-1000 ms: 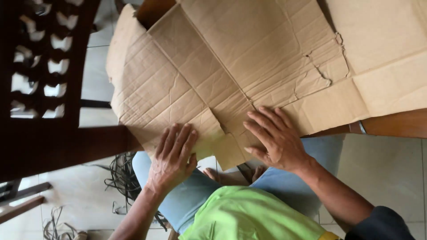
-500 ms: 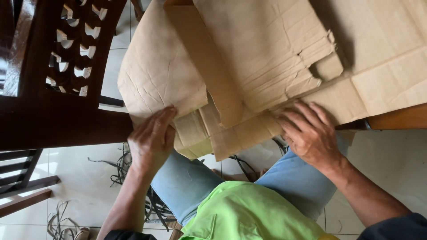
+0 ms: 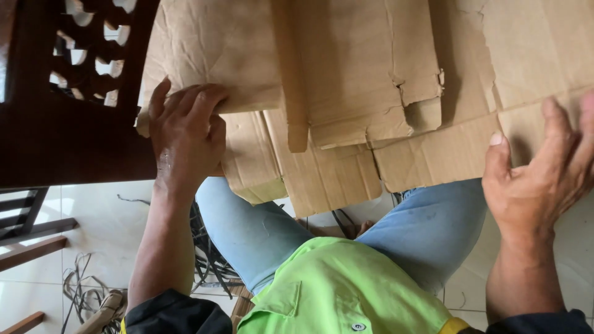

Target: Wrapping a wooden chair seat with protective cardboard and securing it with plastic straps.

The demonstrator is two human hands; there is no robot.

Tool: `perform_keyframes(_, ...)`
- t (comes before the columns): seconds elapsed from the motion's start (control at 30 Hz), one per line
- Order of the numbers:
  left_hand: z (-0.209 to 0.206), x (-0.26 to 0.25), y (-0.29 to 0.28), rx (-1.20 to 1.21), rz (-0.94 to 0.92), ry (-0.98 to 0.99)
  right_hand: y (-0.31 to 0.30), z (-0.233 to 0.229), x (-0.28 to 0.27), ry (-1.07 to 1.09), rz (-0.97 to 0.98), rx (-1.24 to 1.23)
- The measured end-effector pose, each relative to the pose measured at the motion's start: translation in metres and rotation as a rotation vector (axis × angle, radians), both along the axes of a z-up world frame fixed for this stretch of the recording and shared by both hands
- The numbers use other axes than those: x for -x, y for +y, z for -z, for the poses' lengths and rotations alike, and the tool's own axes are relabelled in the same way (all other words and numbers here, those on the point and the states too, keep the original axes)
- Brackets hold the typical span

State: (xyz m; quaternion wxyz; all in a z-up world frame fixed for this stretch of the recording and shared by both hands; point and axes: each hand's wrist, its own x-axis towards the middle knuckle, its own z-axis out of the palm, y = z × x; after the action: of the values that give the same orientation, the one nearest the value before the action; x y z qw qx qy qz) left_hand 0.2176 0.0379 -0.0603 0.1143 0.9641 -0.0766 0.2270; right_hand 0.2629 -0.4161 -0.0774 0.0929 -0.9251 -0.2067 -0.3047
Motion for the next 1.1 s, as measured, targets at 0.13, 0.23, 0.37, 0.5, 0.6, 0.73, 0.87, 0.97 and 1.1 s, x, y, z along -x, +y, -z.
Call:
perform_keyframes(0.13,0.006,0.003,-0.002,0.014,0.023,0.017,-0.007,-0.001,0.008,0.005,0.180,0.072)
perform_keyframes(0.23,0.011,0.006,-0.004,0.000,-0.016,0.016,-0.001,0.011,0.026,-0.085,0.109,-0.178)
perform_keyframes(0.37,0.055,0.029,-0.008,-0.045,-0.205,-0.199,0.012,0.055,0.055,0.121,0.182,-1.045)
perform_keyframes(0.5,0.106,0.070,-0.038,0.262,-0.284,-0.418,-0.004,0.099,0.057,0.675,0.254,-1.360)
perform_keyframes(0.6,0.121,0.102,-0.074,0.483,-0.524,-0.369,-0.020,0.129,0.040,0.588,0.346,-1.285)
perform_keyframes(0.73,0.115,0.109,-0.081,1.079,-0.740,-0.127,0.015,0.099,0.039,0.452,0.233,-1.345)
perform_keyframes(0.87,0.126,0.116,-0.045,1.562,-0.784,0.120,-0.001,0.140,0.092,-0.012,-0.001,-0.162)
perform_keyframes(0.97,0.133,0.126,-0.021,1.551,-0.836,0.048,-0.014,0.180,0.136,0.131,-0.015,-0.257)
perform_keyframes(1.1,0.134,0.131,-0.014,1.407,-0.879,-0.076,-0.038,0.263,0.186,0.461,-0.114,-0.598)
